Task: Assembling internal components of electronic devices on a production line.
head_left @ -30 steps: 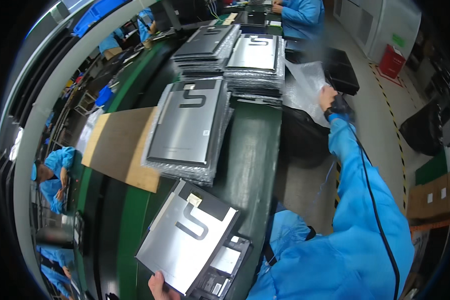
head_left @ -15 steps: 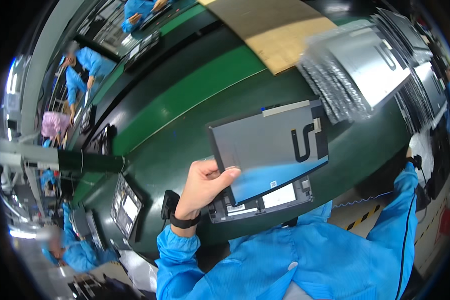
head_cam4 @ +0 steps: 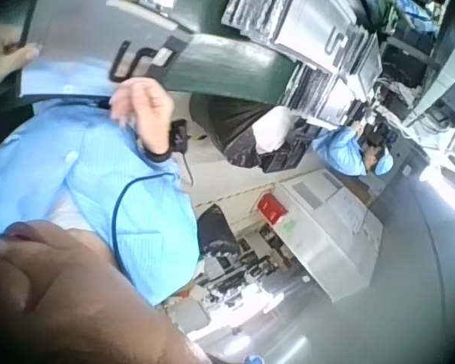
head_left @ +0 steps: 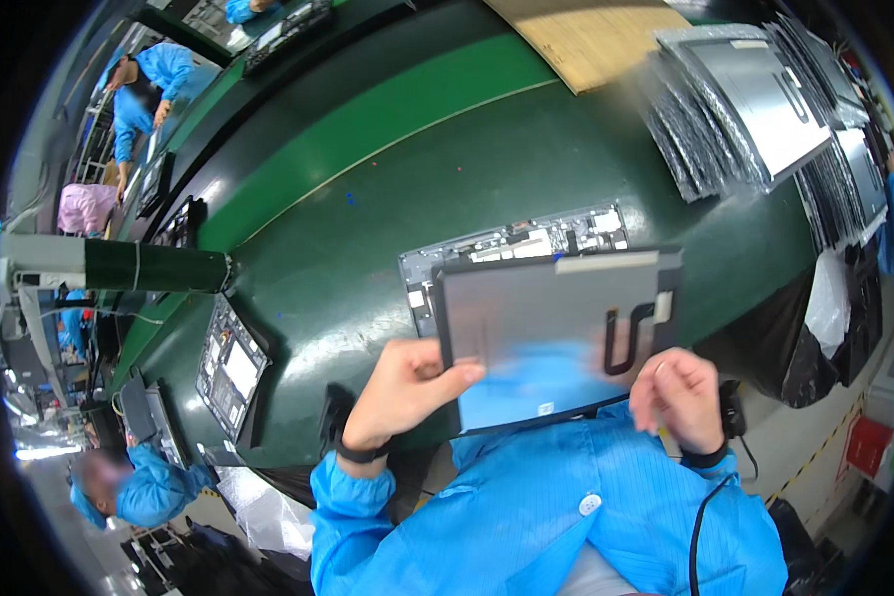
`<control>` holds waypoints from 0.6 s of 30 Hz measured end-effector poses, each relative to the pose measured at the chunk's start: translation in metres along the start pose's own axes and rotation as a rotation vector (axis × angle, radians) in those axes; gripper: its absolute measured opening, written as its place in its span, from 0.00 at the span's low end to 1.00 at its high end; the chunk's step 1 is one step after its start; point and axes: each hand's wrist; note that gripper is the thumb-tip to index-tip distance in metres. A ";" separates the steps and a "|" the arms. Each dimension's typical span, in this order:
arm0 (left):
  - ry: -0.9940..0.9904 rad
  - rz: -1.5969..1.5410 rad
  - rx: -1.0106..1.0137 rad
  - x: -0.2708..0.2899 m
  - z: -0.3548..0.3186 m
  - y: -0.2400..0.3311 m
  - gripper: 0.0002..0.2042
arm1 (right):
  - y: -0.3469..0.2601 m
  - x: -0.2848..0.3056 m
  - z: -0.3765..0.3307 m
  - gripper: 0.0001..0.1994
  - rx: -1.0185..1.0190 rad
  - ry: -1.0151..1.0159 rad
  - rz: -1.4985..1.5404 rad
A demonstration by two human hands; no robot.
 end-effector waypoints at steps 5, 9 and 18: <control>0.214 -0.117 -0.018 -0.002 -0.035 -0.047 0.07 | 0.048 -0.009 -0.008 0.09 0.346 0.428 -0.380; 0.290 -0.278 -0.068 -0.002 -0.038 -0.052 0.06 | 0.035 -0.011 -0.018 0.11 0.220 0.553 -0.522; 0.488 0.002 -0.046 -0.016 -0.041 -0.045 0.07 | 0.056 -0.017 -0.013 0.14 -0.134 0.215 0.039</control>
Point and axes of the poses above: each hand's wrist, its own z-axis towards the middle knuckle, its own x-axis out of the back of the hand, y = z × x, and after that the axes turned 11 degrees about z, right-handed
